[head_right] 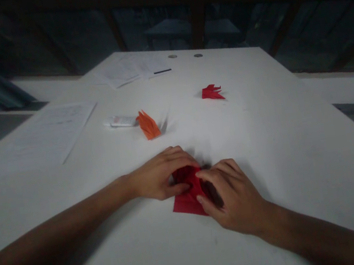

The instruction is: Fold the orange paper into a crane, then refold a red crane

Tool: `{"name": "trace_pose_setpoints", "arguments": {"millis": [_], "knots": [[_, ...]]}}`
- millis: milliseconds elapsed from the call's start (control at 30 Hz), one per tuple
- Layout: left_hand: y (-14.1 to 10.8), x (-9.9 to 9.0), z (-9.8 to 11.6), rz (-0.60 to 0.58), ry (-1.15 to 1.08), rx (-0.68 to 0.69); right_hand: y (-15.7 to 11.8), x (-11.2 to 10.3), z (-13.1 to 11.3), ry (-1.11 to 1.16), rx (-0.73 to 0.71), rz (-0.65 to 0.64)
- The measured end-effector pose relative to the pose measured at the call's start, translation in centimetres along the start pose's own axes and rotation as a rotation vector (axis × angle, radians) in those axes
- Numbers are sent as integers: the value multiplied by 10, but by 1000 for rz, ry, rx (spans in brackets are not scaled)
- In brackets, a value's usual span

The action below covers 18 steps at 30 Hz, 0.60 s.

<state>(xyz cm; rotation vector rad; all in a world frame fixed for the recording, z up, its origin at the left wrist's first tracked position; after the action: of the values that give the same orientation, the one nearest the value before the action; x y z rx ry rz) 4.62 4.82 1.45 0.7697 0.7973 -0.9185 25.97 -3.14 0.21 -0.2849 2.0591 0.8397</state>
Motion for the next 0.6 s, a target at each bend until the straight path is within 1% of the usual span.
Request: {"name": "trace_pose_setpoints", "arguments": {"millis": [33,67,100,200,233,267,333,400,500,600], "knots": [[0,0,0,1,-2,-1,-1,1,1,-9,-11,4],[0,0,0,2,-3,-1,-1,3,3,-20,13,17],[0,0,-1,4,-3,-3,-1,4,7,-31,71,37],[-1,1,-3,15,-3,-3,-1,8,18,-44,305,86],[-1,1,-3,15,-5,5,-1,9,20,-50,350,88],[-1,1,-3,14,-7,18,0,10,21,-62,364,79],[-1,1,-2,0,-1,52,1,9,19,-85,338,48],[0,1,0,-17,20,64,2,7,16,-35,317,12],[0,0,1,-35,44,37,0,3,11,190,313,-38],[0,-1,2,-43,33,28,-1,0,8,353,242,-112]]}}
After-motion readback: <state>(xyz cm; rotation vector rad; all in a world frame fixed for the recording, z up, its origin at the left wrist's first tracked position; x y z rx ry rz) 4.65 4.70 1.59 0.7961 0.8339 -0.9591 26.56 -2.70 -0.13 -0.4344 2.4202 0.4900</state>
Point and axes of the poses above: each hand's wrist, its own y-axis towards the middle knuckle, its own x-axis out of the palm, z = x × y, the point moved 2 cm from there along y, towards the middle knuckle, and after that the axes turned 3 degrees about x, right-handed, at the moved point
